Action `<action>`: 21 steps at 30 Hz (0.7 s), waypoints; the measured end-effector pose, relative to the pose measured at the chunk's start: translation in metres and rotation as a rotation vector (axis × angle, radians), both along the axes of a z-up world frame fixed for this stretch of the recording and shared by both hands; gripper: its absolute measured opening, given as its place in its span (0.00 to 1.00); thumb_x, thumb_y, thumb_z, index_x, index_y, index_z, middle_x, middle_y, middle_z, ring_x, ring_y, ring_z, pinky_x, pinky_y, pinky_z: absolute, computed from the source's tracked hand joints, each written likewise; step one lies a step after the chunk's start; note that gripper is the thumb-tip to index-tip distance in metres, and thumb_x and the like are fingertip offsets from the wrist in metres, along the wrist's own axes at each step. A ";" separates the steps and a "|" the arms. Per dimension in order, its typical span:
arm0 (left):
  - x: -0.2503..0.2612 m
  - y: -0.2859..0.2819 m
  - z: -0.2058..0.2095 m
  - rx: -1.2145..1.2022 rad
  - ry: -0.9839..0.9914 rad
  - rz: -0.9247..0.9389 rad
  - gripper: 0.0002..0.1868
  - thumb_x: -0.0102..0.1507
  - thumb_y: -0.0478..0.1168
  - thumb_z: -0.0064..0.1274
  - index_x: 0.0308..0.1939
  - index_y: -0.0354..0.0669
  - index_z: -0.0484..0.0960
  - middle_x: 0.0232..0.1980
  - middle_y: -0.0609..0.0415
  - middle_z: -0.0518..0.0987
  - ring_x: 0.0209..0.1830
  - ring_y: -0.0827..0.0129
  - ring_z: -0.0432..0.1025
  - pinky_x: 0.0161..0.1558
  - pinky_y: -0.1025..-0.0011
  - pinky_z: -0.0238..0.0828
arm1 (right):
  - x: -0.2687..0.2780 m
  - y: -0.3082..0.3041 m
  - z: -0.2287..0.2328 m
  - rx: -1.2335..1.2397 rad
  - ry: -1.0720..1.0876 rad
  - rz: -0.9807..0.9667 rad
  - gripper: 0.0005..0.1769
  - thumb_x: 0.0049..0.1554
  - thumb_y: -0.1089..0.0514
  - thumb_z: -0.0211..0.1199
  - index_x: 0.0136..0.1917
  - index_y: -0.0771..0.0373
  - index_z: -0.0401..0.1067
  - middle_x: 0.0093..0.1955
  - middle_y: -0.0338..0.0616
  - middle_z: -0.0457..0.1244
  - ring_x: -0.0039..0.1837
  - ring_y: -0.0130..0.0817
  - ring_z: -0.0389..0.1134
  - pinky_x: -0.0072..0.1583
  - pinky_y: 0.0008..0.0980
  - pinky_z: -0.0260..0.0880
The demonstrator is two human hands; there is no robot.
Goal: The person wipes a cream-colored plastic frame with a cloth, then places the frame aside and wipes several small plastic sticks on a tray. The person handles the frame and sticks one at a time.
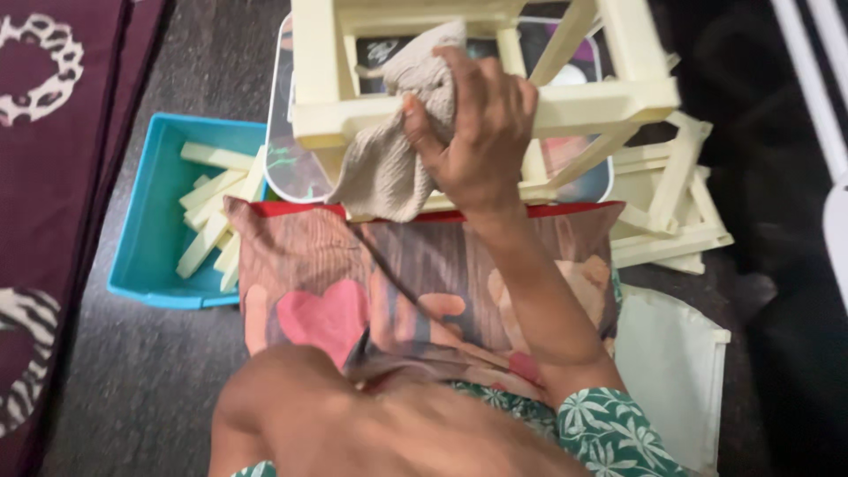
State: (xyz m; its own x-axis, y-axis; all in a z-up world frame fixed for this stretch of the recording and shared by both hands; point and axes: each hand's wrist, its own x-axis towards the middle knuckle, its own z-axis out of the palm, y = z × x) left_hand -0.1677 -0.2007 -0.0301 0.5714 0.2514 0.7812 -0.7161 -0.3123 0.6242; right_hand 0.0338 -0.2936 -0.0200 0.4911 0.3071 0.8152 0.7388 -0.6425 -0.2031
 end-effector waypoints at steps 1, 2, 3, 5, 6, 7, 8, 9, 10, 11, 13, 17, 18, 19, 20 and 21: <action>-0.003 -0.004 0.003 0.010 0.020 -0.012 0.22 0.70 0.30 0.51 0.67 0.37 0.66 0.64 0.45 0.70 0.62 0.59 0.67 0.65 0.64 0.64 | 0.000 -0.001 -0.001 -0.003 -0.012 0.004 0.27 0.69 0.38 0.57 0.70 0.57 0.65 0.54 0.45 0.62 0.58 0.43 0.66 0.64 0.47 0.58; -0.006 -0.009 0.006 0.015 0.040 -0.017 0.21 0.71 0.30 0.51 0.67 0.37 0.66 0.64 0.45 0.70 0.62 0.58 0.68 0.65 0.63 0.64 | -0.001 -0.002 -0.002 -0.006 -0.024 0.008 0.26 0.69 0.38 0.57 0.70 0.57 0.64 0.54 0.45 0.62 0.58 0.42 0.65 0.65 0.46 0.58; -0.007 -0.010 0.008 0.023 0.056 -0.020 0.21 0.71 0.31 0.51 0.67 0.37 0.66 0.64 0.45 0.70 0.62 0.58 0.68 0.65 0.63 0.65 | 0.000 -0.002 -0.003 -0.007 -0.026 0.013 0.26 0.69 0.38 0.57 0.70 0.57 0.64 0.55 0.45 0.62 0.59 0.42 0.65 0.65 0.46 0.58; -0.008 -0.011 0.009 0.036 0.083 -0.011 0.20 0.71 0.32 0.50 0.67 0.37 0.67 0.63 0.45 0.71 0.62 0.58 0.68 0.65 0.63 0.65 | 0.000 -0.003 -0.003 -0.011 -0.021 0.018 0.25 0.70 0.39 0.57 0.70 0.57 0.64 0.54 0.44 0.61 0.59 0.42 0.65 0.66 0.44 0.58; -0.007 -0.009 0.008 0.045 0.093 0.004 0.20 0.72 0.32 0.50 0.67 0.37 0.67 0.63 0.45 0.71 0.62 0.57 0.69 0.65 0.63 0.65 | -0.001 -0.002 -0.004 -0.014 -0.016 0.023 0.26 0.70 0.39 0.57 0.70 0.57 0.64 0.54 0.44 0.61 0.59 0.42 0.64 0.66 0.44 0.57; -0.004 -0.007 0.006 0.054 0.105 0.015 0.19 0.72 0.32 0.50 0.67 0.37 0.67 0.63 0.45 0.71 0.62 0.57 0.69 0.65 0.63 0.66 | 0.000 -0.004 -0.004 -0.018 -0.015 0.021 0.26 0.70 0.39 0.57 0.70 0.57 0.64 0.54 0.44 0.61 0.59 0.41 0.64 0.66 0.44 0.57; 0.000 -0.003 0.004 0.060 0.118 0.032 0.19 0.72 0.33 0.50 0.67 0.37 0.67 0.63 0.45 0.72 0.61 0.57 0.69 0.64 0.63 0.66 | -0.001 -0.005 -0.005 -0.024 -0.016 0.024 0.26 0.70 0.39 0.57 0.71 0.57 0.63 0.54 0.44 0.61 0.59 0.41 0.64 0.66 0.44 0.57; 0.005 0.001 0.001 0.070 0.137 0.051 0.19 0.72 0.33 0.50 0.66 0.37 0.67 0.63 0.45 0.72 0.61 0.57 0.69 0.64 0.63 0.66 | 0.000 -0.006 -0.006 -0.025 -0.015 0.023 0.26 0.70 0.39 0.57 0.72 0.57 0.63 0.55 0.44 0.61 0.59 0.41 0.64 0.66 0.44 0.57; 0.009 0.005 -0.001 0.081 0.151 0.064 0.18 0.73 0.33 0.49 0.66 0.37 0.67 0.62 0.44 0.72 0.61 0.57 0.70 0.64 0.63 0.66 | 0.000 -0.006 -0.006 -0.027 -0.015 0.022 0.27 0.70 0.39 0.58 0.73 0.57 0.63 0.55 0.44 0.61 0.59 0.40 0.64 0.66 0.44 0.57; 0.014 0.008 -0.003 0.088 0.165 0.077 0.18 0.73 0.34 0.49 0.66 0.37 0.67 0.62 0.44 0.72 0.61 0.56 0.70 0.64 0.62 0.66 | 0.002 -0.006 -0.006 -0.026 -0.012 0.020 0.28 0.70 0.39 0.58 0.74 0.57 0.63 0.55 0.44 0.61 0.58 0.40 0.64 0.65 0.44 0.57; 0.018 0.011 -0.007 0.095 0.194 0.099 0.17 0.73 0.35 0.49 0.66 0.37 0.68 0.62 0.44 0.73 0.61 0.56 0.70 0.64 0.62 0.67 | 0.003 -0.005 -0.007 -0.021 -0.029 0.018 0.28 0.70 0.39 0.58 0.74 0.57 0.63 0.56 0.44 0.61 0.59 0.40 0.64 0.65 0.43 0.56; 0.024 0.007 -0.001 0.051 0.236 0.128 0.16 0.74 0.36 0.48 0.65 0.37 0.68 0.61 0.44 0.74 0.60 0.55 0.71 0.63 0.62 0.68 | 0.004 -0.002 -0.006 -0.003 -0.042 0.025 0.28 0.69 0.38 0.59 0.72 0.58 0.63 0.56 0.45 0.61 0.60 0.41 0.64 0.64 0.43 0.56; 0.030 0.007 0.003 0.041 0.232 0.126 0.16 0.75 0.36 0.48 0.65 0.37 0.68 0.61 0.44 0.74 0.60 0.55 0.72 0.63 0.62 0.68 | 0.004 -0.004 -0.003 0.003 -0.034 0.023 0.28 0.69 0.38 0.60 0.72 0.57 0.64 0.55 0.45 0.61 0.59 0.42 0.64 0.63 0.44 0.56; 0.038 0.010 0.007 0.035 0.225 0.123 0.16 0.75 0.37 0.48 0.65 0.37 0.68 0.61 0.44 0.74 0.60 0.54 0.72 0.63 0.62 0.68 | 0.003 -0.004 -0.001 -0.003 -0.025 0.019 0.27 0.69 0.38 0.60 0.71 0.58 0.64 0.55 0.45 0.61 0.59 0.42 0.64 0.64 0.44 0.56; 0.045 0.014 0.012 0.031 0.216 0.118 0.15 0.75 0.37 0.47 0.65 0.37 0.68 0.61 0.44 0.75 0.60 0.54 0.72 0.63 0.61 0.69 | 0.001 -0.006 0.001 -0.009 -0.016 0.015 0.26 0.70 0.39 0.60 0.70 0.58 0.64 0.55 0.45 0.61 0.58 0.43 0.65 0.64 0.44 0.57; 0.050 0.019 0.016 0.032 0.207 0.117 0.15 0.75 0.38 0.47 0.65 0.37 0.69 0.60 0.44 0.75 0.60 0.54 0.72 0.63 0.61 0.69 | -0.002 -0.004 0.002 -0.008 -0.004 0.020 0.24 0.71 0.40 0.60 0.69 0.58 0.64 0.54 0.45 0.61 0.57 0.43 0.65 0.65 0.45 0.57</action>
State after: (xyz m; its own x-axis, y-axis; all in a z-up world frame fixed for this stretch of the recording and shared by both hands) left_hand -0.1179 -0.1819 -0.0140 0.6890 0.3024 0.6587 -0.5315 -0.4072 0.7428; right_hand 0.0321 -0.2973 -0.0185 0.4819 0.3231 0.8145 0.7522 -0.6293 -0.1954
